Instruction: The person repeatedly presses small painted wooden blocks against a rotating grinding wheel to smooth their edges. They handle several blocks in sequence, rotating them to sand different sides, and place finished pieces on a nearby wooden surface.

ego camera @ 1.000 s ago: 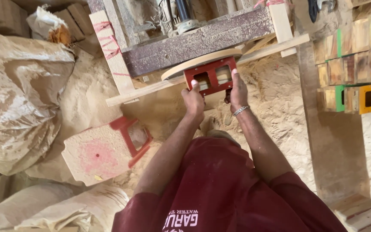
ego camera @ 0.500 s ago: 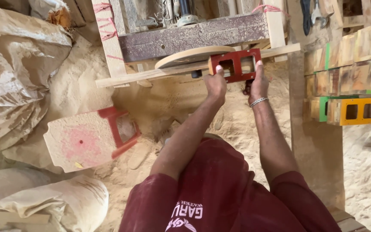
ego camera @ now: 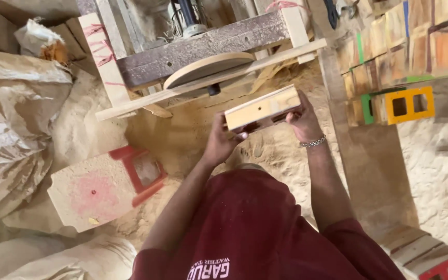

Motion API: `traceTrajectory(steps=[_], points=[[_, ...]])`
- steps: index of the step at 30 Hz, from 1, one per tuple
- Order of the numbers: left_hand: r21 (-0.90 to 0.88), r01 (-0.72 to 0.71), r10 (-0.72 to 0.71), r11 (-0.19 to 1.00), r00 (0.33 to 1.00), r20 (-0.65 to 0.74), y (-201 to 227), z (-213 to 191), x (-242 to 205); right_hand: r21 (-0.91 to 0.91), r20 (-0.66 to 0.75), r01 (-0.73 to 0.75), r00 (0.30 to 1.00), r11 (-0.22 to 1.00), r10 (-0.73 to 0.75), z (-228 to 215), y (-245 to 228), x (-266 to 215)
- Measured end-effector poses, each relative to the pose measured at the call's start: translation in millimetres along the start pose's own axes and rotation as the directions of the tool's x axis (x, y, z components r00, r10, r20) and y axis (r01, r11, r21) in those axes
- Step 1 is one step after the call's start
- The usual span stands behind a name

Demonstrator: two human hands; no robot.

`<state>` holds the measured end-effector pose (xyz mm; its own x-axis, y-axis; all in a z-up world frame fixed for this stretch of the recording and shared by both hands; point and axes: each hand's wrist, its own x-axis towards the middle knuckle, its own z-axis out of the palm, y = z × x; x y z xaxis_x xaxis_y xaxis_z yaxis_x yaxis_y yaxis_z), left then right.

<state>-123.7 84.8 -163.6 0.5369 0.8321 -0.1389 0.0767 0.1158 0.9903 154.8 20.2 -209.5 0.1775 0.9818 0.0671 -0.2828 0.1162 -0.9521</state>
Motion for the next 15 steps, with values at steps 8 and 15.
traceTrajectory(steps=[8,15], points=[[0.329,0.121,-0.153,0.936,0.986,0.071,33.5,-35.3,-19.0,-0.405,0.285,0.022,0.953,0.914,0.103,72.0,-32.9,10.8],[-0.512,0.115,-0.226,0.851,0.961,-0.159,-31.7,-48.3,-15.1,-0.243,-0.067,-0.502,0.863,0.83,0.502,150.5,10.1,19.9]])
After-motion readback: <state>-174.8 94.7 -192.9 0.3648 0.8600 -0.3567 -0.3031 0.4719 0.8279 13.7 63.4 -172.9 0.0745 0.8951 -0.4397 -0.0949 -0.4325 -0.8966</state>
